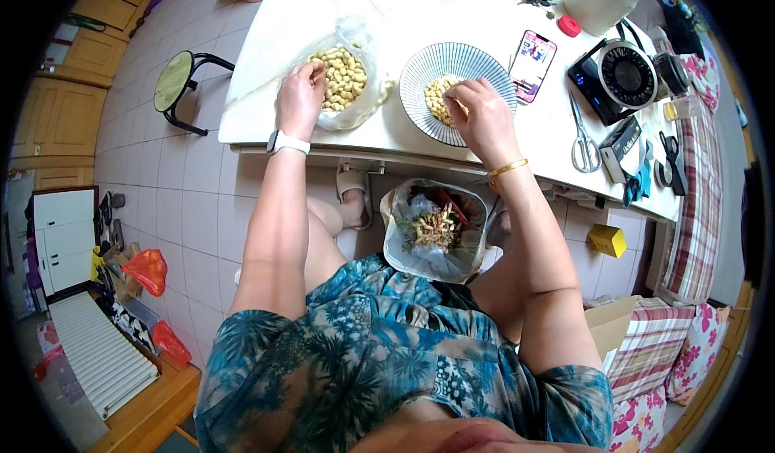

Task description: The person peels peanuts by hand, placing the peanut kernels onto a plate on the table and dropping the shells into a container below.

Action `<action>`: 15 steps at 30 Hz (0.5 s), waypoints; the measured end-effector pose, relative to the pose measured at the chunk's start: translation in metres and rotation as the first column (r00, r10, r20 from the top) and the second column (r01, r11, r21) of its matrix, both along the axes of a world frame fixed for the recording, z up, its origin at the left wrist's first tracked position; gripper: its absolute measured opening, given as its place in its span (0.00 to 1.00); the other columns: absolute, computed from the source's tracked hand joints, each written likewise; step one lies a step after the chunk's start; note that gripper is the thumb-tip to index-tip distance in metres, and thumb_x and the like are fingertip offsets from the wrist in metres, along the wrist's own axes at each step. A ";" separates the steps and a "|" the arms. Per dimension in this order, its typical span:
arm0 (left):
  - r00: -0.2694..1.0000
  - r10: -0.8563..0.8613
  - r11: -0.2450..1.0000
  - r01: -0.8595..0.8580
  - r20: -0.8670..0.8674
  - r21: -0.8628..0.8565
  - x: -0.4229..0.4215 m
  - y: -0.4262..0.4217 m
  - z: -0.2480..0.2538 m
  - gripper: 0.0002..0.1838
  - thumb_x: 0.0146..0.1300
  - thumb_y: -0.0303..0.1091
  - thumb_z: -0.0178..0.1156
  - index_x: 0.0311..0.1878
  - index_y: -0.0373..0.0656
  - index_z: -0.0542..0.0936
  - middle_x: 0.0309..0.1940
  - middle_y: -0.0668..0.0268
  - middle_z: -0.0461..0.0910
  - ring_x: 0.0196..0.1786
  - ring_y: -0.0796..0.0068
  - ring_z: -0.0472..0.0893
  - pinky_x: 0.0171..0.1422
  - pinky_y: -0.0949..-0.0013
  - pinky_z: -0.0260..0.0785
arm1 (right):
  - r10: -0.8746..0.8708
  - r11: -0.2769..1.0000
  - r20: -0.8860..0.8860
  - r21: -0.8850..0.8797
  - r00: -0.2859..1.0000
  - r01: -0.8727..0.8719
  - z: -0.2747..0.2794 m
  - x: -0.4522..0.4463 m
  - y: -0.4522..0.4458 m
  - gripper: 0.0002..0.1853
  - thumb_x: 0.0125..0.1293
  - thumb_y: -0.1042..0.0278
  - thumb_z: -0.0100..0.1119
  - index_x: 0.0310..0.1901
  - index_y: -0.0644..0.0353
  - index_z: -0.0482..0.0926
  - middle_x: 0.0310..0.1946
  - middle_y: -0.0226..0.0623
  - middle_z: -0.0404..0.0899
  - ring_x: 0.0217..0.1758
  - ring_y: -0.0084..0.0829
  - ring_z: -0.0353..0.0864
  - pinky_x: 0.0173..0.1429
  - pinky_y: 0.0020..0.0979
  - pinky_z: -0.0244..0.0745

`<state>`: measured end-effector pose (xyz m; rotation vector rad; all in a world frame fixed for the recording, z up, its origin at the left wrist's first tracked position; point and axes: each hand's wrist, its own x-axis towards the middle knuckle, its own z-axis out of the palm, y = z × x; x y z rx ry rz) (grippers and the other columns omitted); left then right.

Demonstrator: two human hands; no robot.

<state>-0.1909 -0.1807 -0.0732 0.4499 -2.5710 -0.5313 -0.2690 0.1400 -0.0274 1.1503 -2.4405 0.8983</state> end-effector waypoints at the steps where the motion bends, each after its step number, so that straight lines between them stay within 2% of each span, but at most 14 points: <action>1: 1.000 0.020 1.000 -0.020 0.005 0.015 0.000 0.002 0.001 0.10 0.66 0.29 0.65 0.50 0.39 0.85 0.42 0.59 0.86 0.40 0.66 0.84 0.49 0.65 0.78 | -0.002 1.000 0.001 0.001 1.000 0.002 0.000 0.000 0.001 0.03 0.57 0.75 0.68 0.33 0.60 0.85 0.33 0.37 0.84 0.40 0.39 0.81 0.45 0.39 0.80; 2: 1.000 0.018 1.000 -0.018 0.006 0.016 -0.002 0.003 0.003 0.10 0.66 0.29 0.65 0.50 0.39 0.85 0.42 0.59 0.86 0.40 0.66 0.84 0.49 0.65 0.78 | 0.000 1.000 -0.001 -0.005 1.000 0.000 0.001 0.000 0.002 0.03 0.57 0.75 0.68 0.34 0.60 0.85 0.33 0.37 0.83 0.40 0.39 0.81 0.45 0.39 0.80; 4: 0.984 0.097 0.976 -0.066 -0.147 0.207 -0.006 0.008 0.017 0.09 0.69 0.30 0.65 0.49 0.38 0.85 0.39 0.61 0.86 0.39 0.70 0.85 0.46 0.65 0.78 | -0.002 1.000 -0.005 -0.013 1.000 0.001 0.003 -0.001 0.003 0.03 0.58 0.74 0.68 0.34 0.61 0.84 0.33 0.37 0.83 0.40 0.39 0.81 0.45 0.39 0.80; 5: 0.976 0.105 0.922 -0.023 -0.192 0.388 -0.006 0.016 0.027 0.08 0.71 0.31 0.65 0.48 0.38 0.84 0.41 0.60 0.86 0.38 0.71 0.85 0.48 0.68 0.79 | -0.008 1.000 -0.002 -0.025 1.000 0.008 0.006 -0.001 0.003 0.03 0.59 0.74 0.68 0.35 0.60 0.85 0.33 0.37 0.83 0.40 0.39 0.81 0.45 0.39 0.80; 6: 0.976 0.098 0.922 -0.015 -0.195 0.386 -0.006 0.025 0.030 0.08 0.71 0.31 0.65 0.48 0.38 0.84 0.41 0.60 0.86 0.38 0.71 0.85 0.48 0.68 0.79 | -0.016 0.999 0.000 -0.035 1.000 0.016 0.009 -0.001 0.004 0.03 0.60 0.73 0.68 0.35 0.60 0.85 0.33 0.36 0.83 0.40 0.39 0.81 0.45 0.39 0.80; 7: 0.944 0.039 0.724 0.200 -0.328 0.660 -0.008 0.032 0.031 0.08 0.72 0.30 0.64 0.49 0.39 0.83 0.42 0.61 0.87 0.38 0.73 0.85 0.48 0.70 0.79 | -0.025 0.999 -0.002 -0.036 1.000 0.025 0.012 0.000 0.004 0.03 0.60 0.73 0.68 0.35 0.60 0.85 0.33 0.36 0.83 0.40 0.39 0.81 0.45 0.39 0.80; 8: 0.887 0.032 0.415 0.407 -0.461 0.814 -0.009 0.041 0.032 0.07 0.73 0.30 0.63 0.50 0.40 0.82 0.42 0.61 0.87 0.39 0.75 0.85 0.48 0.71 0.80 | -0.015 0.996 0.039 -0.082 0.999 0.018 0.017 0.001 0.003 0.04 0.61 0.72 0.69 0.38 0.60 0.85 0.34 0.37 0.84 0.40 0.38 0.82 0.45 0.38 0.80; 9: 0.867 -0.027 0.139 0.497 -0.498 0.857 -0.007 0.054 0.036 0.07 0.75 0.29 0.61 0.53 0.41 0.81 0.46 0.60 0.87 0.42 0.76 0.85 0.50 0.74 0.81 | -0.002 0.992 0.082 -0.127 0.997 0.012 0.020 0.003 0.001 0.05 0.63 0.71 0.69 0.40 0.60 0.86 0.34 0.37 0.84 0.40 0.37 0.83 0.45 0.37 0.80; 10: 0.867 -0.032 0.131 0.497 -0.497 0.858 -0.005 0.069 0.039 0.07 0.75 0.29 0.61 0.53 0.41 0.81 0.46 0.60 0.87 0.42 0.76 0.85 0.50 0.74 0.81 | -0.011 0.992 0.084 -0.123 0.996 0.021 0.023 0.005 -0.001 0.05 0.63 0.71 0.69 0.40 0.60 0.86 0.34 0.37 0.84 0.40 0.37 0.83 0.45 0.37 0.80; 12: 0.855 -0.098 -0.290 0.466 -0.510 0.836 -0.005 0.100 0.045 0.08 0.75 0.29 0.61 0.53 0.41 0.81 0.51 0.59 0.85 0.47 0.77 0.86 0.52 0.73 0.83 | 0.132 0.924 0.318 -0.383 0.939 0.000 0.027 0.008 -0.006 0.09 0.64 0.70 0.69 0.45 0.60 0.87 0.36 0.38 0.85 0.42 0.34 0.86 0.45 0.33 0.81; 14: 0.846 -0.140 -0.408 0.424 -0.514 0.809 -0.007 0.122 0.048 0.08 0.75 0.29 0.60 0.54 0.40 0.81 0.52 0.59 0.85 0.48 0.76 0.86 0.54 0.72 0.82 | 0.208 0.874 0.387 -0.486 0.898 0.007 0.032 0.012 -0.009 0.12 0.64 0.69 0.71 0.49 0.59 0.87 0.42 0.38 0.86 0.46 0.30 0.88 0.49 0.29 0.83; 15: 0.836 -0.165 -0.417 0.421 -0.523 0.805 -0.010 0.130 0.047 0.09 0.76 0.29 0.59 0.55 0.40 0.80 0.53 0.59 0.85 0.49 0.77 0.85 0.56 0.71 0.82 | 0.221 0.856 0.385 -0.517 0.896 0.011 0.032 0.012 -0.011 0.13 0.64 0.70 0.71 0.50 0.59 0.87 0.43 0.37 0.86 0.46 0.29 0.87 0.50 0.29 0.83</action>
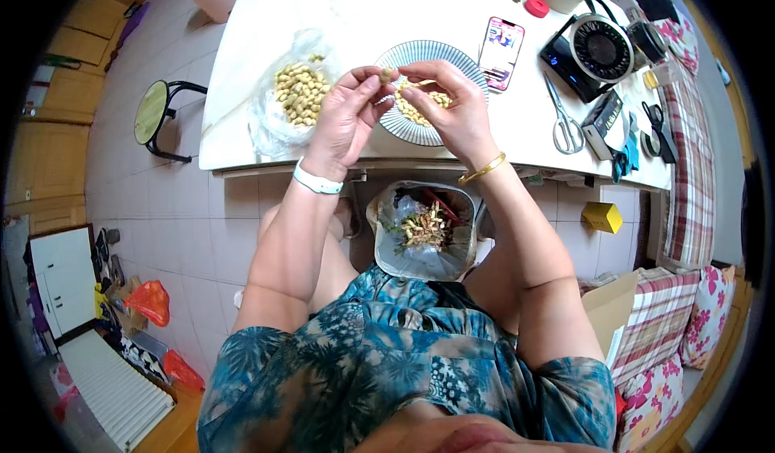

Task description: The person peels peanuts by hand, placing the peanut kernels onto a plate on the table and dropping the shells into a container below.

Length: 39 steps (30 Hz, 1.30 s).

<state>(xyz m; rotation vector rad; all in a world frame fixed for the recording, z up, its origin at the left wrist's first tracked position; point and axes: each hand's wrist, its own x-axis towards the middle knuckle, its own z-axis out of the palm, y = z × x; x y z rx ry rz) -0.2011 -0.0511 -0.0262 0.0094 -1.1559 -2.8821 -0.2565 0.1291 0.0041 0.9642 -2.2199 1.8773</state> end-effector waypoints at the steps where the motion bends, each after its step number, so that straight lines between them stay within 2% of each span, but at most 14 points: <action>1: 1.000 -0.022 1.000 0.022 -0.009 0.008 -0.002 0.008 0.000 0.09 0.76 0.28 0.58 0.55 0.40 0.80 0.53 0.61 0.84 0.50 0.77 0.85 0.58 0.71 0.81 | -0.001 0.999 0.006 -0.037 1.000 0.001 -0.002 0.000 -0.001 0.13 0.64 0.70 0.71 0.50 0.59 0.87 0.44 0.36 0.86 0.45 0.28 0.87 0.50 0.29 0.83; 7: 0.998 -0.053 0.998 0.051 0.043 0.030 -0.012 0.035 0.000 0.10 0.77 0.29 0.57 0.57 0.40 0.79 0.51 0.63 0.84 0.52 0.76 0.84 0.60 0.69 0.80 | -0.053 0.991 0.086 -0.116 0.995 0.063 -0.013 -0.009 0.004 0.11 0.63 0.72 0.72 0.47 0.61 0.88 0.42 0.34 0.85 0.45 0.25 0.86 0.50 0.27 0.83; 9: 0.998 -0.049 0.999 0.049 0.046 -0.010 -0.014 0.039 0.001 0.10 0.77 0.29 0.57 0.57 0.40 0.78 0.50 0.64 0.84 0.52 0.75 0.84 0.60 0.69 0.80 | -0.002 0.973 0.178 -0.228 0.984 0.044 -0.016 -0.012 0.006 0.10 0.64 0.73 0.72 0.46 0.64 0.88 0.43 0.34 0.85 0.45 0.23 0.86 0.49 0.26 0.83; 13: 0.998 0.001 0.999 0.001 0.063 -0.033 -0.019 0.051 0.005 0.08 0.77 0.29 0.57 0.54 0.38 0.79 0.47 0.63 0.85 0.49 0.72 0.85 0.57 0.65 0.82 | -0.028 0.974 0.237 -0.212 0.971 0.080 -0.018 -0.021 0.014 0.09 0.66 0.74 0.71 0.47 0.65 0.88 0.43 0.34 0.85 0.46 0.23 0.85 0.49 0.25 0.83; 22: 0.994 0.035 0.998 -0.030 0.106 -0.053 -0.024 0.058 0.002 0.09 0.77 0.33 0.59 0.54 0.40 0.81 0.43 0.68 0.84 0.43 0.80 0.82 0.54 0.71 0.80 | 0.141 0.914 0.370 -0.406 0.918 0.024 -0.016 -0.019 0.020 0.09 0.66 0.73 0.72 0.46 0.64 0.88 0.42 0.34 0.86 0.45 0.21 0.85 0.51 0.25 0.83; 25: 0.991 0.048 0.997 -0.039 0.126 -0.072 -0.023 0.060 0.003 0.09 0.77 0.34 0.59 0.52 0.40 0.81 0.42 0.66 0.85 0.44 0.76 0.84 0.52 0.69 0.81 | 0.081 0.938 0.370 -0.342 0.926 0.054 -0.019 -0.022 0.023 0.08 0.66 0.73 0.72 0.45 0.64 0.88 0.40 0.33 0.87 0.45 0.21 0.85 0.50 0.25 0.83; 29: 0.988 0.055 0.987 -0.031 0.147 -0.157 -0.022 0.061 0.007 0.16 0.80 0.41 0.53 0.56 0.38 0.80 0.45 0.65 0.84 0.47 0.76 0.83 0.54 0.68 0.81 | 0.072 0.948 0.375 -0.314 0.924 0.054 -0.020 -0.023 0.025 0.08 0.66 0.72 0.72 0.45 0.64 0.88 0.41 0.32 0.86 0.43 0.19 0.84 0.48 0.24 0.83; 31: 0.988 0.056 0.982 -0.028 0.144 -0.187 -0.023 0.063 0.008 0.19 0.81 0.44 0.52 0.57 0.37 0.79 0.46 0.64 0.84 0.48 0.75 0.83 0.54 0.68 0.81 | -0.039 0.975 0.307 -0.198 0.951 0.104 -0.024 -0.025 0.026 0.09 0.63 0.71 0.74 0.44 0.62 0.88 0.40 0.32 0.86 0.43 0.23 0.84 0.48 0.28 0.82; 32: 0.990 0.091 0.953 -0.054 0.112 -0.299 -0.023 0.065 0.009 0.20 0.82 0.46 0.51 0.59 0.37 0.78 0.47 0.64 0.84 0.48 0.75 0.83 0.54 0.68 0.81 | -0.043 0.974 0.305 -0.198 0.951 0.107 -0.026 -0.025 0.027 0.09 0.63 0.71 0.74 0.44 0.62 0.88 0.40 0.32 0.86 0.43 0.23 0.84 0.48 0.28 0.82; 33: 0.990 0.123 0.910 -0.082 0.076 -0.406 -0.024 0.068 0.009 0.22 0.82 0.48 0.49 0.60 0.37 0.78 0.47 0.63 0.84 0.49 0.74 0.83 0.54 0.67 0.81 | -0.150 0.987 0.071 -0.052 0.986 0.154 -0.025 -0.025 0.028 0.08 0.61 0.71 0.74 0.42 0.61 0.88 0.39 0.34 0.84 0.43 0.28 0.84 0.47 0.31 0.81; 34: 0.986 0.165 0.908 -0.138 0.034 -0.397 -0.024 0.073 0.009 0.22 0.81 0.47 0.52 0.59 0.35 0.78 0.47 0.63 0.83 0.48 0.78 0.83 0.50 0.73 0.79 | -0.215 0.969 -0.178 0.082 0.960 0.233 -0.024 -0.025 0.028 0.08 0.59 0.72 0.74 0.40 0.60 0.87 0.38 0.35 0.83 0.43 0.33 0.83 0.47 0.35 0.80; 35: 0.987 0.159 0.909 -0.134 0.033 -0.395 -0.025 0.077 0.007 0.22 0.81 0.47 0.52 0.59 0.35 0.78 0.47 0.63 0.83 0.48 0.78 0.83 0.50 0.73 0.79 | -0.220 0.968 -0.181 0.083 0.959 0.238 -0.023 -0.023 0.028 0.08 0.59 0.72 0.74 0.40 0.60 0.87 0.38 0.35 0.83 0.43 0.33 0.83 0.47 0.35 0.80; 37: 0.973 0.213 0.827 -0.230 -0.093 -0.513 -0.026 0.084 0.005 0.25 0.83 0.50 0.47 0.64 0.36 0.76 0.53 0.63 0.82 0.54 0.77 0.80 0.57 0.71 0.76 | -0.210 0.946 -0.419 0.143 0.884 0.292 -0.014 -0.014 0.025 0.07 0.56 0.72 0.73 0.36 0.59 0.85 0.38 0.38 0.81 0.44 0.41 0.81 0.48 0.41 0.78; 39: 0.971 0.203 0.797 -0.239 -0.127 -0.555 -0.027 0.087 0.005 0.26 0.84 0.50 0.44 0.63 0.35 0.76 0.54 0.62 0.81 0.56 0.77 0.78 0.59 0.72 0.73 | -0.201 0.947 -0.454 0.135 0.868 0.290 -0.017 -0.010 0.022 0.08 0.56 0.73 0.71 0.37 0.59 0.83 0.39 0.38 0.81 0.43 0.42 0.80 0.46 0.41 0.78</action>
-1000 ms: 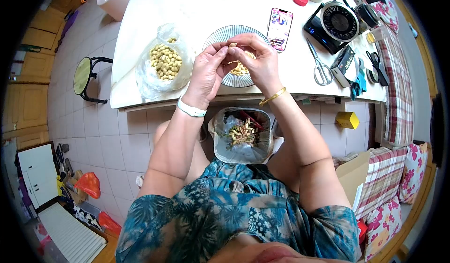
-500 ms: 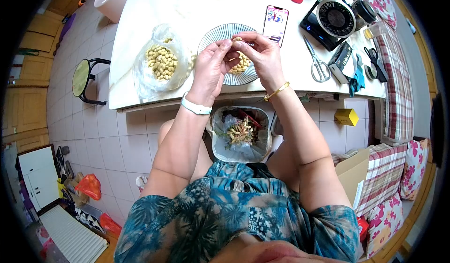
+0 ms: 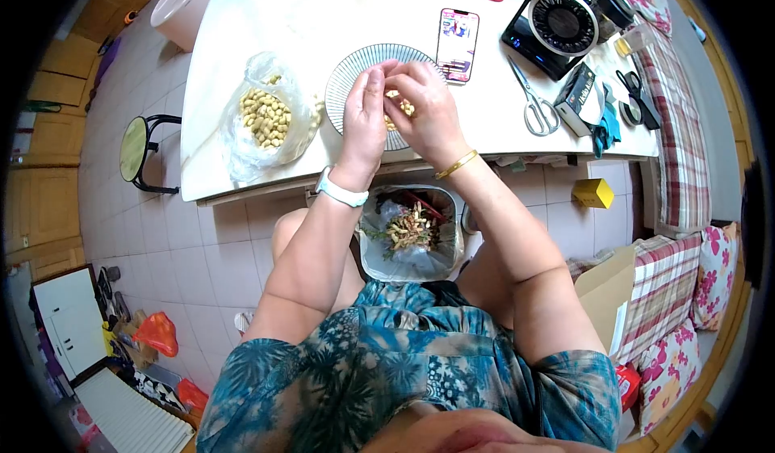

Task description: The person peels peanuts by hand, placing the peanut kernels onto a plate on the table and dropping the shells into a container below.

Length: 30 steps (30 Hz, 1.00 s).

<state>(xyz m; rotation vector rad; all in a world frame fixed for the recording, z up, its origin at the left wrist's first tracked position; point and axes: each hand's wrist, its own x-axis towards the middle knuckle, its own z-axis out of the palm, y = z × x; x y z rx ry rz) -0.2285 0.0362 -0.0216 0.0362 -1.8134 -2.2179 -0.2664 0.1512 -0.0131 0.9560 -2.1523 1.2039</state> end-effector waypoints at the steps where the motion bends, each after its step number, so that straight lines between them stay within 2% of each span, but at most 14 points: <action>1: 1.000 -0.003 0.999 0.004 -0.008 0.043 -0.001 0.002 -0.001 0.27 0.84 0.50 0.42 0.62 0.34 0.77 0.53 0.62 0.81 0.55 0.76 0.79 0.59 0.72 0.73 | 0.014 1.000 -0.002 0.012 1.000 -0.014 -0.005 0.001 -0.002 0.09 0.56 0.74 0.71 0.39 0.59 0.83 0.40 0.39 0.81 0.43 0.42 0.80 0.46 0.40 0.78; 4: 0.999 0.019 0.992 -0.015 -0.030 0.123 -0.003 0.008 -0.005 0.28 0.85 0.49 0.39 0.56 0.34 0.80 0.48 0.61 0.82 0.51 0.74 0.80 0.57 0.71 0.74 | 0.050 0.998 -0.026 -0.026 0.998 -0.051 -0.003 0.006 -0.008 0.09 0.58 0.74 0.67 0.41 0.60 0.81 0.43 0.39 0.81 0.43 0.43 0.80 0.45 0.38 0.79; 7: 0.988 0.153 0.978 -0.154 0.019 0.140 -0.002 0.014 -0.008 0.29 0.85 0.49 0.38 0.52 0.33 0.81 0.43 0.60 0.83 0.46 0.72 0.82 0.54 0.70 0.75 | 0.103 0.994 -0.043 -0.024 0.994 -0.104 -0.004 0.005 -0.008 0.08 0.60 0.74 0.64 0.41 0.62 0.81 0.44 0.40 0.81 0.43 0.43 0.79 0.47 0.38 0.78; 13: 0.982 0.183 0.963 -0.187 0.036 0.192 -0.007 0.020 -0.012 0.29 0.85 0.50 0.39 0.51 0.33 0.81 0.42 0.61 0.83 0.45 0.74 0.82 0.52 0.72 0.74 | 0.107 0.994 -0.045 0.004 0.993 -0.107 -0.007 0.003 -0.004 0.09 0.59 0.74 0.65 0.42 0.62 0.80 0.45 0.40 0.81 0.47 0.42 0.78 0.52 0.38 0.76; 23: 0.984 0.169 0.961 -0.179 0.064 0.213 -0.008 0.019 -0.012 0.29 0.85 0.51 0.39 0.50 0.33 0.81 0.43 0.60 0.83 0.47 0.73 0.81 0.54 0.71 0.74 | 0.087 0.995 -0.025 0.045 0.996 -0.086 -0.005 0.001 -0.002 0.09 0.58 0.74 0.66 0.41 0.62 0.81 0.46 0.38 0.82 0.48 0.42 0.78 0.53 0.38 0.77; 25: 0.993 0.116 0.972 -0.120 0.031 0.205 -0.007 0.018 -0.007 0.32 0.85 0.54 0.37 0.54 0.33 0.80 0.46 0.60 0.83 0.50 0.73 0.82 0.57 0.70 0.75 | 0.083 0.993 -0.051 -0.080 0.995 -0.087 -0.004 -0.001 -0.004 0.07 0.59 0.75 0.67 0.40 0.63 0.83 0.40 0.37 0.82 0.43 0.38 0.82 0.47 0.35 0.79; 26: 0.992 0.123 0.971 -0.126 0.028 0.203 -0.007 0.017 -0.007 0.32 0.85 0.54 0.37 0.54 0.33 0.80 0.46 0.60 0.83 0.50 0.73 0.82 0.57 0.70 0.75 | 0.090 0.992 -0.053 -0.082 0.995 -0.094 -0.004 -0.002 -0.005 0.07 0.59 0.75 0.67 0.40 0.63 0.83 0.40 0.37 0.82 0.43 0.38 0.82 0.47 0.35 0.79; 27: 0.995 0.101 0.970 -0.095 -0.017 0.224 -0.007 0.017 -0.006 0.33 0.84 0.56 0.35 0.56 0.33 0.79 0.48 0.60 0.83 0.52 0.72 0.82 0.58 0.70 0.75 | 0.128 0.969 0.190 -0.234 0.973 -0.082 -0.005 -0.003 -0.005 0.06 0.62 0.74 0.67 0.40 0.64 0.83 0.39 0.37 0.84 0.41 0.34 0.83 0.44 0.33 0.80; 28: 0.995 0.079 0.968 -0.062 -0.061 0.244 -0.007 0.017 -0.006 0.35 0.84 0.58 0.33 0.59 0.33 0.78 0.50 0.60 0.83 0.53 0.71 0.82 0.60 0.70 0.74 | 0.194 0.928 0.416 -0.372 0.888 -0.029 -0.005 -0.004 -0.005 0.05 0.65 0.74 0.67 0.40 0.65 0.84 0.38 0.36 0.85 0.38 0.31 0.85 0.42 0.31 0.81; 29: 0.995 0.069 0.981 -0.055 -0.071 0.184 -0.006 0.017 -0.005 0.37 0.83 0.60 0.31 0.62 0.33 0.76 0.52 0.59 0.82 0.55 0.70 0.82 0.61 0.69 0.75 | 0.416 0.805 0.556 -0.593 0.719 -0.007 -0.004 -0.005 -0.002 0.07 0.70 0.72 0.66 0.44 0.66 0.84 0.41 0.37 0.87 0.39 0.25 0.86 0.41 0.27 0.82; 30: 0.992 0.073 0.984 -0.055 -0.102 0.169 -0.006 0.018 -0.005 0.34 0.84 0.58 0.34 0.62 0.34 0.76 0.53 0.60 0.82 0.55 0.71 0.82 0.62 0.69 0.75 | 0.538 0.729 0.589 -0.685 0.604 0.019 0.008 -0.006 0.004 0.09 0.72 0.71 0.64 0.48 0.68 0.83 0.45 0.40 0.87 0.43 0.27 0.87 0.46 0.26 0.84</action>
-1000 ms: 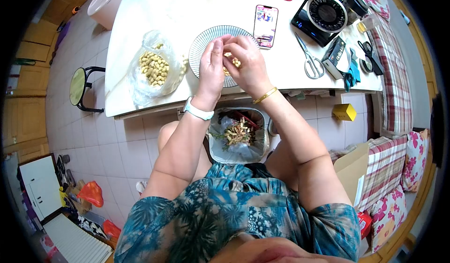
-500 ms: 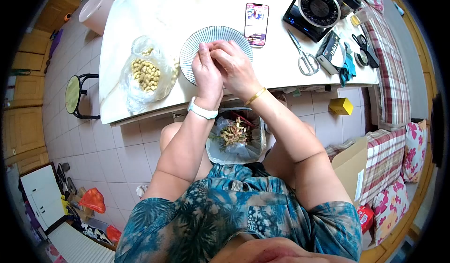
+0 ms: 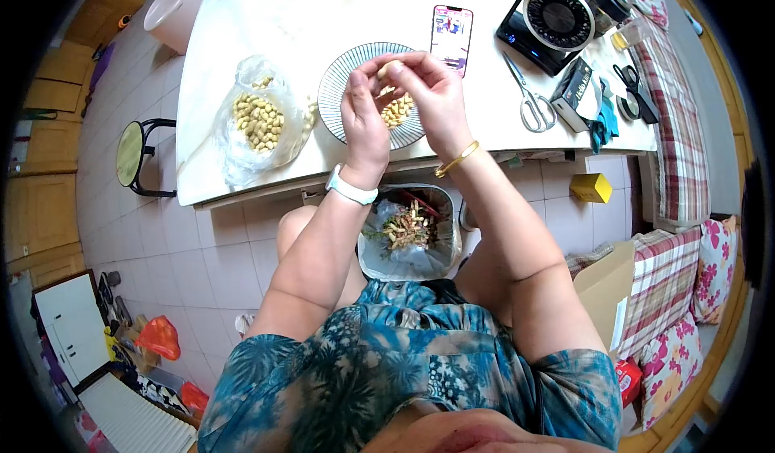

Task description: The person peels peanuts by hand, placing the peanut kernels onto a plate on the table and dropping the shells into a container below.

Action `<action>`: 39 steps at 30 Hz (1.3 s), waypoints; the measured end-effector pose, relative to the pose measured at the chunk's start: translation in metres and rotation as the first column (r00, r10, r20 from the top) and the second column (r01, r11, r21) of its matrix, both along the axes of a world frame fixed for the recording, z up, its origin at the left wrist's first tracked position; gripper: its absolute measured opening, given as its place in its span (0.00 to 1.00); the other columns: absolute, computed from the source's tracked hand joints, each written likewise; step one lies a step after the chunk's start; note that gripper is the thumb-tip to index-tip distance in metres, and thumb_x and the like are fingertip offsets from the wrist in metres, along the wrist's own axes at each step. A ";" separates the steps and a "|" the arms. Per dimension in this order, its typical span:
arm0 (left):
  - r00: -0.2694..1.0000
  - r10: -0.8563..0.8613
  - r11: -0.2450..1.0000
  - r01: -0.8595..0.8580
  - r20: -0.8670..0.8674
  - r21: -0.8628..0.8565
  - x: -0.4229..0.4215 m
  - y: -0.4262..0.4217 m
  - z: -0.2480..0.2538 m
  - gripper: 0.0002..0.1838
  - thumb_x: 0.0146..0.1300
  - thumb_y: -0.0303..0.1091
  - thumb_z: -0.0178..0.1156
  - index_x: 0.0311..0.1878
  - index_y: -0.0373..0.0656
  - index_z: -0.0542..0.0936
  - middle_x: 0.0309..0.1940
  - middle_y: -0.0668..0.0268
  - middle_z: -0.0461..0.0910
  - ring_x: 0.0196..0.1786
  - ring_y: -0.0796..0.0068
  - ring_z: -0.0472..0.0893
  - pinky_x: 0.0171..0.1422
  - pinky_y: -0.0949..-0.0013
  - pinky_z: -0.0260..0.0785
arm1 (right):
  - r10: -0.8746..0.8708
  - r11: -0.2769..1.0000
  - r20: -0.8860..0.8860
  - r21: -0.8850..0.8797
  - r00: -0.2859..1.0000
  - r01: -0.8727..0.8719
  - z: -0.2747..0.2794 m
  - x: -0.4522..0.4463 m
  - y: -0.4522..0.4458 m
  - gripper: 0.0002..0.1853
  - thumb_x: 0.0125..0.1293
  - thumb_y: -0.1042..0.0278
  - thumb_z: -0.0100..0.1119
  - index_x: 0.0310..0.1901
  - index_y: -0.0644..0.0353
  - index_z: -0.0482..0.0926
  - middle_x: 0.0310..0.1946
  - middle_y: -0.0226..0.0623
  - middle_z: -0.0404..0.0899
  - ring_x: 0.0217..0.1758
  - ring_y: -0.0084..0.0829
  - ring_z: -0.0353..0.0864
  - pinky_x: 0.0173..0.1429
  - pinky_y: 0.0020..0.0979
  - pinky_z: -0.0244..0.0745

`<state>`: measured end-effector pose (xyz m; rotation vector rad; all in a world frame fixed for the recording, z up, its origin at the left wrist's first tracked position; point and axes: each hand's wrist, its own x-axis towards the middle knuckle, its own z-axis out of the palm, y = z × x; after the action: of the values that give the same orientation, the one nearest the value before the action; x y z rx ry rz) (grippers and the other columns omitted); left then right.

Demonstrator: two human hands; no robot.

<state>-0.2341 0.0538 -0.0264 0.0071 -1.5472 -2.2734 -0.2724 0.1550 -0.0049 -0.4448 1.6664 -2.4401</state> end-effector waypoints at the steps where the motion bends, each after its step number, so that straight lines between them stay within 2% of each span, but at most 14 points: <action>1: 1.000 0.009 0.998 -0.010 -0.018 -0.060 0.001 -0.001 0.001 0.29 0.84 0.52 0.39 0.62 0.34 0.76 0.53 0.60 0.82 0.56 0.73 0.81 0.62 0.69 0.75 | 0.038 0.993 0.102 -0.115 0.994 -0.026 0.000 -0.002 0.003 0.09 0.72 0.71 0.64 0.49 0.67 0.83 0.44 0.40 0.87 0.44 0.27 0.87 0.48 0.25 0.84; 2: 0.999 0.015 0.993 -0.020 -0.036 -0.119 0.001 -0.003 0.002 0.24 0.84 0.47 0.44 0.62 0.35 0.77 0.54 0.60 0.81 0.56 0.74 0.81 0.62 0.69 0.76 | 0.086 0.972 0.199 -0.231 0.976 -0.038 0.000 -0.006 0.007 0.10 0.73 0.71 0.63 0.50 0.67 0.82 0.44 0.40 0.87 0.45 0.27 0.87 0.49 0.25 0.84; 3: 0.999 0.016 0.993 -0.021 -0.037 -0.120 0.000 -0.003 0.002 0.24 0.84 0.47 0.44 0.62 0.35 0.77 0.54 0.60 0.81 0.56 0.74 0.81 0.62 0.69 0.76 | 0.161 0.952 0.270 -0.295 0.949 -0.077 -0.004 -0.010 0.012 0.11 0.73 0.70 0.63 0.53 0.66 0.81 0.44 0.39 0.87 0.46 0.27 0.87 0.52 0.25 0.84; 5: 0.990 0.014 0.979 -0.042 -0.138 -0.199 -0.002 -0.005 0.002 0.14 0.79 0.32 0.54 0.60 0.35 0.78 0.55 0.61 0.81 0.55 0.76 0.81 0.61 0.70 0.77 | 0.199 0.937 0.301 -0.337 0.933 -0.091 -0.011 -0.012 0.017 0.12 0.74 0.69 0.63 0.54 0.65 0.80 0.44 0.38 0.87 0.45 0.26 0.87 0.52 0.25 0.84; 6: 0.990 0.015 0.979 -0.043 -0.139 -0.199 -0.004 -0.007 -0.001 0.14 0.79 0.32 0.54 0.60 0.35 0.78 0.55 0.61 0.81 0.55 0.76 0.81 0.61 0.70 0.77 | 0.236 0.920 0.330 -0.377 0.914 -0.102 -0.015 -0.013 0.017 0.12 0.74 0.69 0.63 0.54 0.65 0.80 0.45 0.37 0.86 0.45 0.26 0.87 0.51 0.25 0.85; 8: 0.983 0.064 0.926 -0.122 -0.171 -0.357 -0.007 -0.014 -0.007 0.11 0.74 0.24 0.61 0.56 0.35 0.80 0.55 0.61 0.81 0.55 0.75 0.82 0.60 0.70 0.77 | 0.246 0.918 0.352 -0.382 0.903 -0.101 -0.020 -0.013 0.017 0.13 0.74 0.68 0.63 0.56 0.64 0.79 0.44 0.36 0.86 0.44 0.25 0.87 0.51 0.25 0.84; 13: 0.981 0.102 0.909 -0.159 -0.165 -0.386 -0.005 -0.022 -0.003 0.09 0.71 0.24 0.64 0.52 0.36 0.83 0.54 0.61 0.82 0.54 0.74 0.82 0.62 0.70 0.76 | 0.335 0.901 0.357 -0.391 0.872 -0.186 -0.023 -0.010 0.013 0.13 0.75 0.67 0.62 0.56 0.63 0.78 0.43 0.33 0.85 0.45 0.23 0.86 0.52 0.25 0.84; 23: 0.977 0.084 0.893 -0.161 -0.195 -0.421 0.003 -0.027 0.010 0.09 0.68 0.23 0.66 0.50 0.38 0.84 0.53 0.60 0.82 0.55 0.73 0.81 0.61 0.70 0.76 | 0.336 0.917 0.371 -0.338 0.866 -0.211 -0.013 -0.004 0.010 0.13 0.76 0.66 0.60 0.56 0.63 0.78 0.44 0.35 0.85 0.46 0.25 0.86 0.51 0.26 0.85; 26: 0.975 0.092 0.897 -0.169 -0.202 -0.409 0.002 -0.028 0.007 0.08 0.69 0.23 0.66 0.50 0.37 0.84 0.51 0.62 0.83 0.53 0.76 0.81 0.60 0.72 0.75 | 0.291 0.944 0.336 -0.252 0.896 -0.212 -0.011 -0.003 0.010 0.12 0.75 0.67 0.62 0.54 0.63 0.80 0.44 0.33 0.85 0.46 0.23 0.85 0.51 0.25 0.84; 28: 0.981 0.094 0.919 -0.152 -0.170 -0.365 0.000 -0.030 0.003 0.08 0.70 0.23 0.65 0.50 0.37 0.83 0.49 0.64 0.83 0.52 0.77 0.81 0.59 0.73 0.75 | 0.150 0.988 0.109 0.010 0.983 -0.152 -0.012 -0.004 0.010 0.11 0.73 0.67 0.65 0.52 0.63 0.82 0.43 0.31 0.85 0.45 0.20 0.83 0.49 0.23 0.82; 29: 0.986 0.094 0.938 -0.134 -0.137 -0.319 0.000 -0.030 0.001 0.08 0.70 0.23 0.65 0.51 0.37 0.83 0.47 0.65 0.83 0.51 0.79 0.81 0.58 0.73 0.75 | 0.109 0.992 0.036 0.058 0.993 -0.111 -0.011 -0.002 0.010 0.12 0.70 0.68 0.69 0.50 0.64 0.84 0.42 0.30 0.85 0.44 0.18 0.82 0.48 0.22 0.80; 30: 0.986 0.090 0.939 -0.130 -0.138 -0.318 0.000 -0.031 0.000 0.08 0.70 0.23 0.65 0.51 0.37 0.83 0.47 0.65 0.83 0.51 0.79 0.81 0.58 0.73 0.75 | 0.104 0.993 0.035 0.059 0.994 -0.106 -0.012 -0.004 0.010 0.12 0.70 0.68 0.69 0.50 0.64 0.84 0.42 0.30 0.85 0.44 0.18 0.82 0.48 0.22 0.80; 32: 0.990 0.079 0.929 -0.114 -0.113 -0.352 -0.001 -0.033 -0.001 0.07 0.72 0.23 0.64 0.51 0.37 0.83 0.45 0.68 0.83 0.49 0.80 0.81 0.57 0.74 0.75 | 0.043 0.987 -0.108 0.160 0.993 -0.026 -0.017 -0.008 0.010 0.12 0.69 0.68 0.70 0.50 0.65 0.84 0.41 0.31 0.86 0.45 0.18 0.82 0.48 0.22 0.79; 39: 0.993 0.035 0.913 -0.077 -0.110 -0.400 0.003 -0.029 0.004 0.08 0.72 0.21 0.62 0.52 0.36 0.83 0.48 0.67 0.83 0.49 0.79 0.81 0.58 0.74 0.75 | 0.023 0.992 -0.077 0.125 0.997 -0.013 -0.016 -0.006 0.012 0.13 0.68 0.67 0.72 0.49 0.66 0.85 0.38 0.31 0.87 0.40 0.18 0.82 0.45 0.21 0.80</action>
<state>-0.2315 0.0245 -0.0223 -0.1712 -1.9046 -1.8401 -0.2785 0.1672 -0.0209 -0.5413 1.8245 -2.3180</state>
